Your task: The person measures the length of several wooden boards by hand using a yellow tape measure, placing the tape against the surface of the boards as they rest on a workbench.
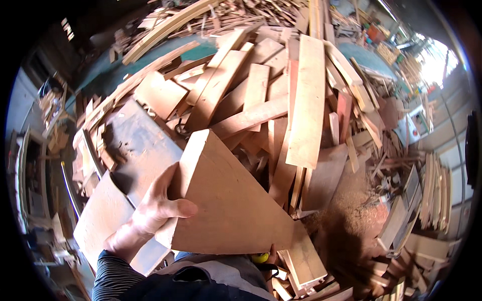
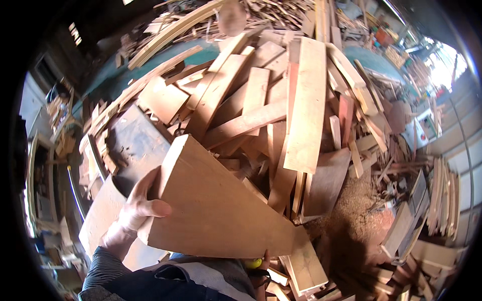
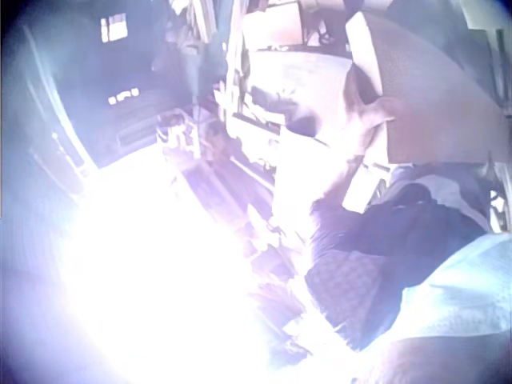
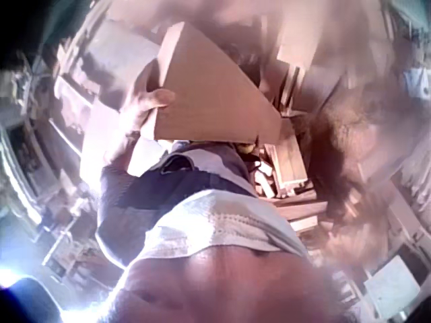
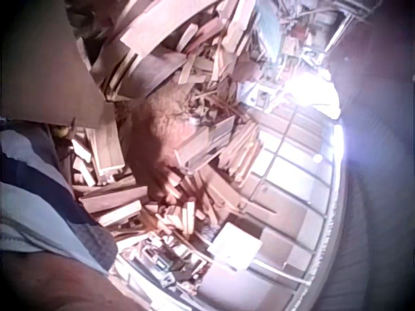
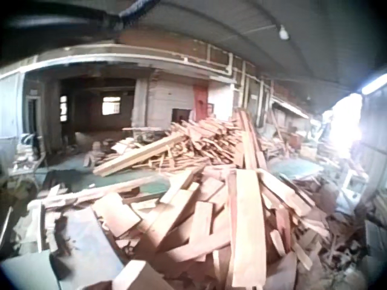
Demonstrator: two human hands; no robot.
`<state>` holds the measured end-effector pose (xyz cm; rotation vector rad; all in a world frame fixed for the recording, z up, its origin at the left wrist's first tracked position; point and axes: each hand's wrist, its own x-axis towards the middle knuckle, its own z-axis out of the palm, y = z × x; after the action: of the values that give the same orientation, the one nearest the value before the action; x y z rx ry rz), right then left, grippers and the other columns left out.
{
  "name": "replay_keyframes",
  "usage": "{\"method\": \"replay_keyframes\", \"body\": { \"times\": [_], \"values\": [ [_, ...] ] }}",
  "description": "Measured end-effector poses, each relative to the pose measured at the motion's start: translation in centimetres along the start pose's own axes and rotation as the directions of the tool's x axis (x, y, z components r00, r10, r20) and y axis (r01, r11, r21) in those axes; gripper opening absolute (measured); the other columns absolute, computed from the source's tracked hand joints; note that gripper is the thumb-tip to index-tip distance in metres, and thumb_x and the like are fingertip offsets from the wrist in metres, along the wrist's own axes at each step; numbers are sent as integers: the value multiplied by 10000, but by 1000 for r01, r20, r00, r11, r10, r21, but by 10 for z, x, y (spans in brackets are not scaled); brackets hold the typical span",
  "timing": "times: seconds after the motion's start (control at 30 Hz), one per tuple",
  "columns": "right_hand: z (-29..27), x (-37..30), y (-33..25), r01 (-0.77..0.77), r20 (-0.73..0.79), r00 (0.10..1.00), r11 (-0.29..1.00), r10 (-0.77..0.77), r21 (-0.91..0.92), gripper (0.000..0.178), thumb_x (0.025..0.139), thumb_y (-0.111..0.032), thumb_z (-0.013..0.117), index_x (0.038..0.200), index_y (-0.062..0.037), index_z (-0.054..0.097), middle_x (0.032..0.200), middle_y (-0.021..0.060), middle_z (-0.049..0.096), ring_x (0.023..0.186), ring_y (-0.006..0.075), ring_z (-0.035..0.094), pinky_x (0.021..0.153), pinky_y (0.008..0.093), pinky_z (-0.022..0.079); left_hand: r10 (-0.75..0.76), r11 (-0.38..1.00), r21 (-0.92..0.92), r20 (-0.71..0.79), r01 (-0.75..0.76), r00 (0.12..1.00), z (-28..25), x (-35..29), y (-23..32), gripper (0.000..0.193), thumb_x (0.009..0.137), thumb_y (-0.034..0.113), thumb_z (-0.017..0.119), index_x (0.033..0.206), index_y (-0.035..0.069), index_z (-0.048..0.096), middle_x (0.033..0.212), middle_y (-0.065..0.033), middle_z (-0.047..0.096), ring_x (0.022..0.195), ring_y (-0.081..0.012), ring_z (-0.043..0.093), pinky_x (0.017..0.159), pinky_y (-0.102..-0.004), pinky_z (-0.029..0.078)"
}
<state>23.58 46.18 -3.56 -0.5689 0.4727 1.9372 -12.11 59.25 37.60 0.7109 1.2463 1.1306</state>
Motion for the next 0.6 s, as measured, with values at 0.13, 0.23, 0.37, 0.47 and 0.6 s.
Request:
{"method": "replay_keyframes", "body": {
  "times": [0.13,0.23,0.37,0.47,0.6],
  "values": [
    [44,11,-3,-73,-216,976,956,10,-284,654,996,-623,467,1416,-129,548,1320,118,635,1158,340,608,986,544,502,85,989,-106,-177,-105,981,-46,-45,-9,1054,621,213,865,1508,-67,369,1370,-168,567,1271,-252,549,1120,-362,397],
    [83,12,-4,-166,-223,973,848,59,-503,643,982,-624,503,1364,-113,577,1236,112,667,1097,316,630,941,523,520,122,972,-152,-318,-178,940,-74,-91,-15,1018,628,215,844,1495,-69,393,1358,-171,571,1258,-253,554,1102,-366,416],
    [76,24,-49,-233,-267,962,689,59,-686,691,961,-647,539,1358,-83,571,1241,128,651,1101,299,631,920,485,525,141,980,-71,-423,-188,895,-76,-126,-45,1042,636,258,831,1498,-100,368,1361,-212,561,1267,-274,539,1106,-351,405],
    [80,26,-56,-307,-286,949,580,129,-755,685,965,-641,538,1360,-82,568,1237,126,651,1093,299,633,913,480,527,143,968,-99,-536,-230,832,-70,-169,-77,1074,651,286,829,1495,-138,318,1372,-244,543,1285,-286,520,1119,-356,384],
    [73,21,-76,-349,-298,937,527,182,-775,678,971,-632,537,1363,-79,565,1231,124,651,1083,299,636,904,473,530,82,956,-175,-610,-235,788,-33,-204,-104,1024,659,289,826,1460,-138,353,1323,-229,566,1239,-268,546,1095,-349,408]
  ]
}}
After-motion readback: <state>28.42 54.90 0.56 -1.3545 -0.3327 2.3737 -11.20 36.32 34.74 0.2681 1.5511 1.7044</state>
